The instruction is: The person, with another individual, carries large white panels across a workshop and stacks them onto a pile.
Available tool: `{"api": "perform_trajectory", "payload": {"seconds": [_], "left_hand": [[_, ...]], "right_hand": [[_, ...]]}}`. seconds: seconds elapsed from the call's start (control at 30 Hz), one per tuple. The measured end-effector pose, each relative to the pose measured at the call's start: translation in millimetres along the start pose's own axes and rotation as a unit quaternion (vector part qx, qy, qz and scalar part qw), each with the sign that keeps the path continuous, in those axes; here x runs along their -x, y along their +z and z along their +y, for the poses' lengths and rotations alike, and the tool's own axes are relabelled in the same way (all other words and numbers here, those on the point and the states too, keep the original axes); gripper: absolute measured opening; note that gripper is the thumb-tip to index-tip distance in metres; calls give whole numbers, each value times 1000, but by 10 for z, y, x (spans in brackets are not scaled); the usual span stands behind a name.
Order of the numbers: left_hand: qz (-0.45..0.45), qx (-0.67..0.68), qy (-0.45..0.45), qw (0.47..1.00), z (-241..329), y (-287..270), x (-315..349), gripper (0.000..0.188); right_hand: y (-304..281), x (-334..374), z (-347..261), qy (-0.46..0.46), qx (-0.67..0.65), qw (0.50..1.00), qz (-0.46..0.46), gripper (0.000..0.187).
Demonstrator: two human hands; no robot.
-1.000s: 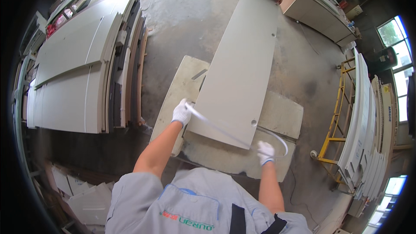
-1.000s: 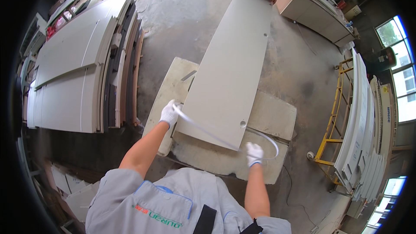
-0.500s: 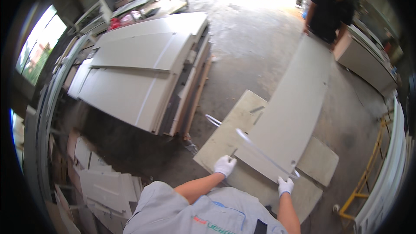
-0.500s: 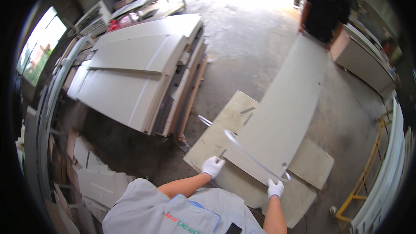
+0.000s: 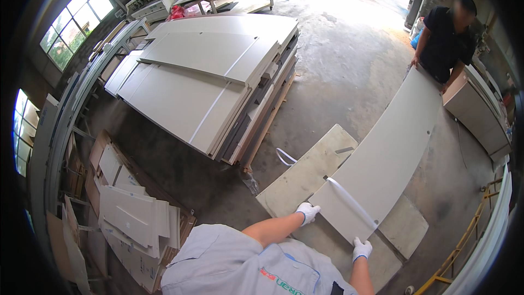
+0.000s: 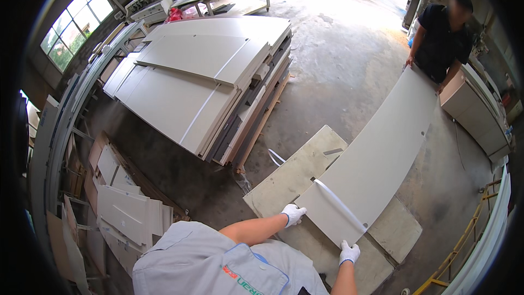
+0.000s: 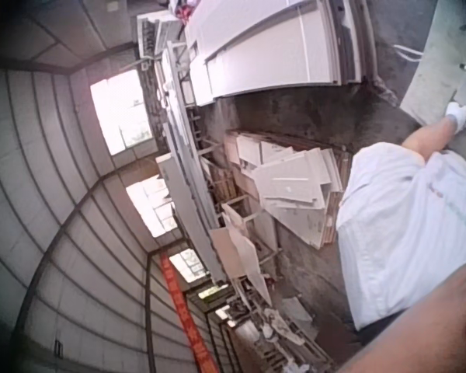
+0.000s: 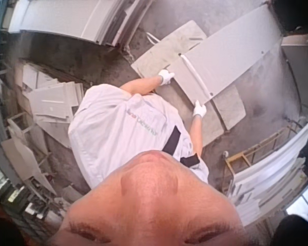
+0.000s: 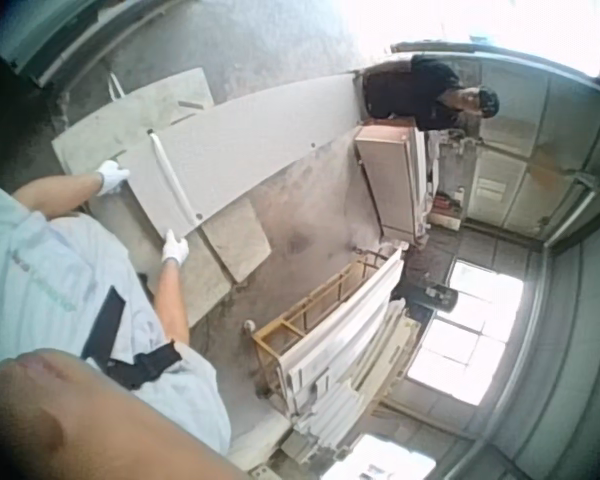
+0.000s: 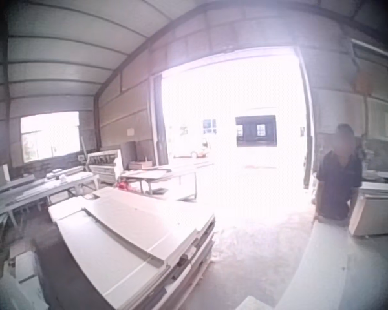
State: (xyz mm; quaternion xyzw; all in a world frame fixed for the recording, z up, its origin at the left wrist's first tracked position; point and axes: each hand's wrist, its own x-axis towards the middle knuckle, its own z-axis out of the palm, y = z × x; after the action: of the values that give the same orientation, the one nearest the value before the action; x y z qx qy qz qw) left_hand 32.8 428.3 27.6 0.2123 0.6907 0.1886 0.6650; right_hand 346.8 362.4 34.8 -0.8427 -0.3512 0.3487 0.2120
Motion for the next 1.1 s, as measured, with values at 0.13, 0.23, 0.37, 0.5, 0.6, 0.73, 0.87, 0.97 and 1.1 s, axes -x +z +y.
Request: {"api": "perform_trajectory", "payload": {"seconds": [0.13, 0.23, 0.37, 0.5, 0.6, 0.73, 0.87, 0.97, 1.1], "left_hand": [[-3, 10, -13, 1000, 11, 6, -25, 31], [-1, 8, -9, 1000, 11, -2, -29, 32], [-4, -4, -9, 1000, 25, -19, -1, 33], [-1, -5, -6, 1000, 64, -20, 61, 32], [6, -16, -2, 1000, 8, -28, 2, 33], [9, -37, -3, 999, 158, -19, 173, 36], [12, -28, -1, 1000, 123, -33, 167, 37], [8, -32, -7, 999, 141, -39, 170, 36], [11, -15, -4, 1000, 55, -31, 76, 35]], "right_hand": [[-21, 49, -65, 6, -15, 1000, -1, 37], [-22, 28, -44, 0, 12, 1000, 9, 36], [-14, 40, -38, -7, -7, 1000, 3, 36], [7, 29, 2, -11, -13, 1000, 10, 34], [11, 39, -7, -11, -10, 1000, 8, 33], [-3, 23, 27, -8, -11, 1000, 9, 32], [-4, 28, 7, -6, -14, 1000, -2, 32], [-2, 29, 15, -9, -25, 1000, -2, 32], [1, 30, -4, -13, -6, 1000, 2, 33]]}}
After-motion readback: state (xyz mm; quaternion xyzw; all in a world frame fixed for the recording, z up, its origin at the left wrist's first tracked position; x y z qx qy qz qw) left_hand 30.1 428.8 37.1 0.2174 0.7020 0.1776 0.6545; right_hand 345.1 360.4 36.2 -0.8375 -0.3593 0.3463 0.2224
